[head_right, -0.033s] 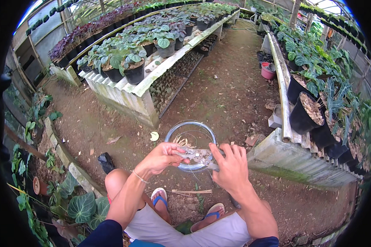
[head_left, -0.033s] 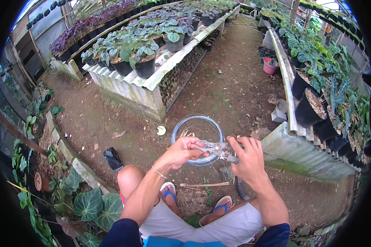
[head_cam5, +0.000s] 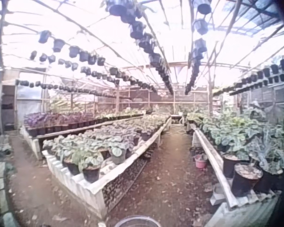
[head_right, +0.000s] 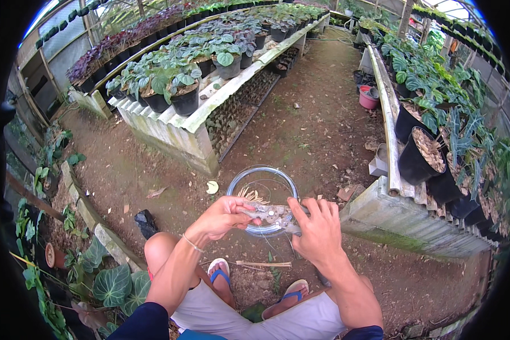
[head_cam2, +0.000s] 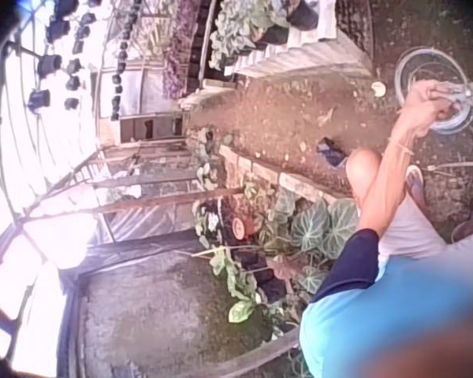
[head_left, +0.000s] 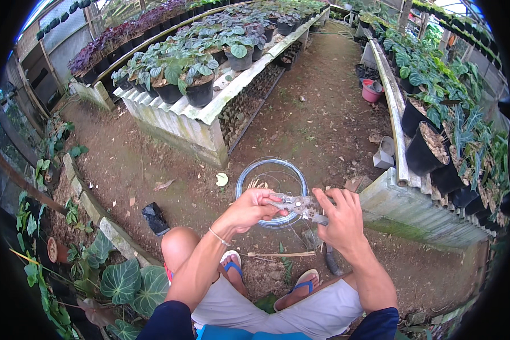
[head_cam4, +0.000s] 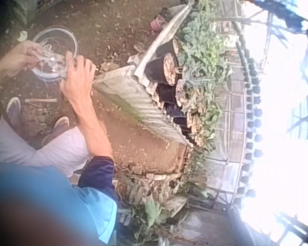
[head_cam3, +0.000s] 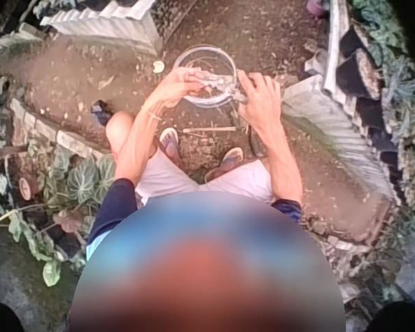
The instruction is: The person sits on the ground in a greenhouse and assembles wire plant stakes. They wrap thin wire around wooden sticks, twist the wire to secure it, and use pliers to cut the wire. The person repeats this process for several sticks.
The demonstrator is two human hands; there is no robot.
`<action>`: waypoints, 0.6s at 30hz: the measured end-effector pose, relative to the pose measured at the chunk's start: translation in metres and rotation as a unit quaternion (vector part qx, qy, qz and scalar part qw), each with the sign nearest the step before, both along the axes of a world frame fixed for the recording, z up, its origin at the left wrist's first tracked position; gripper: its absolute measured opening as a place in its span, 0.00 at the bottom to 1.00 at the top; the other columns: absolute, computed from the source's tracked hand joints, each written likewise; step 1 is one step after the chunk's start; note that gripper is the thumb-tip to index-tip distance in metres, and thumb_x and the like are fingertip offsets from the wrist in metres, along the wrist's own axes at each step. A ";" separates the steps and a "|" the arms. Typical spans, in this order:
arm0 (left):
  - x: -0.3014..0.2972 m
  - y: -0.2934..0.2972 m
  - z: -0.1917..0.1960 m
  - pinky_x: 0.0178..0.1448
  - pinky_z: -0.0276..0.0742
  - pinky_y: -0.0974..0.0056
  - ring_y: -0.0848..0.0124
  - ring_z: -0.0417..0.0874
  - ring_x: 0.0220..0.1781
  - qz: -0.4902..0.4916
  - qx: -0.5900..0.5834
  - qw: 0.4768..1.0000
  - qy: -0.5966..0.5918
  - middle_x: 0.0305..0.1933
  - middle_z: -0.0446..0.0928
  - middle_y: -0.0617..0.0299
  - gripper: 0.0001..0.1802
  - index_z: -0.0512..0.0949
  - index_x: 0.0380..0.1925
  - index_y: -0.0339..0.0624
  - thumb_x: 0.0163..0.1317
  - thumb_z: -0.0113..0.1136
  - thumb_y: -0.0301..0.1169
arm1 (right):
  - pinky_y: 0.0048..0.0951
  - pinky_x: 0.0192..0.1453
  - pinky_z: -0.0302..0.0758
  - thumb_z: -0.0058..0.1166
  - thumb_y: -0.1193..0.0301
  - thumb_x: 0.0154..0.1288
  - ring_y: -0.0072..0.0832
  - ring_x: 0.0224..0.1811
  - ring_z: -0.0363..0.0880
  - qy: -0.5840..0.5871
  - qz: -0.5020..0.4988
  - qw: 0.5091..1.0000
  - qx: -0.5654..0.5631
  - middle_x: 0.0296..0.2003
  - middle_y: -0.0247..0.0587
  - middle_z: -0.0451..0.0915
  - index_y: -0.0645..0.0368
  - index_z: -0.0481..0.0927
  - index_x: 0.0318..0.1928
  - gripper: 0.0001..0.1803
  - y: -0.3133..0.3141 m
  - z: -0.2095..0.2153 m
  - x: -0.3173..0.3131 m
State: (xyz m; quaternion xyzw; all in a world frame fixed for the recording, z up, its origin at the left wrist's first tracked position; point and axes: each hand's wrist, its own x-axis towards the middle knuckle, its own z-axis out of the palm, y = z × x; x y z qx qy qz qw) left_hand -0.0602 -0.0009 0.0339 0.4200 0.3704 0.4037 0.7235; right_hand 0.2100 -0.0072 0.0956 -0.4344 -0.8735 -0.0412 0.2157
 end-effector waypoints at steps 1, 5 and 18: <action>0.000 0.000 0.000 0.38 0.77 0.72 0.77 0.85 0.37 -0.005 0.002 1.000 0.001 0.45 0.89 0.49 0.13 0.80 0.53 0.33 0.69 0.61 0.15 | 0.46 0.60 0.69 0.70 0.72 0.38 0.42 0.52 0.76 -0.003 -0.001 1.000 0.000 0.49 0.42 0.79 0.52 0.81 0.64 0.43 0.000 0.000 0.000; 0.001 -0.001 0.002 0.37 0.74 0.75 0.80 0.83 0.36 -0.002 -0.004 1.000 0.018 0.44 0.90 0.52 0.17 0.79 0.54 0.32 0.65 0.62 0.15 | 0.45 0.59 0.69 0.68 0.72 0.38 0.42 0.51 0.76 -0.009 -0.006 1.000 -0.018 0.48 0.41 0.79 0.51 0.81 0.64 0.42 0.000 -0.001 0.000; 0.006 -0.002 0.005 0.39 0.78 0.71 0.75 0.89 0.45 -0.008 0.005 0.997 0.078 0.43 0.89 0.56 0.15 0.81 0.50 0.35 0.64 0.62 0.14 | 0.47 0.61 0.69 0.67 0.73 0.37 0.42 0.52 0.77 0.010 0.016 0.999 0.031 0.49 0.42 0.80 0.51 0.82 0.63 0.42 0.000 0.002 -0.004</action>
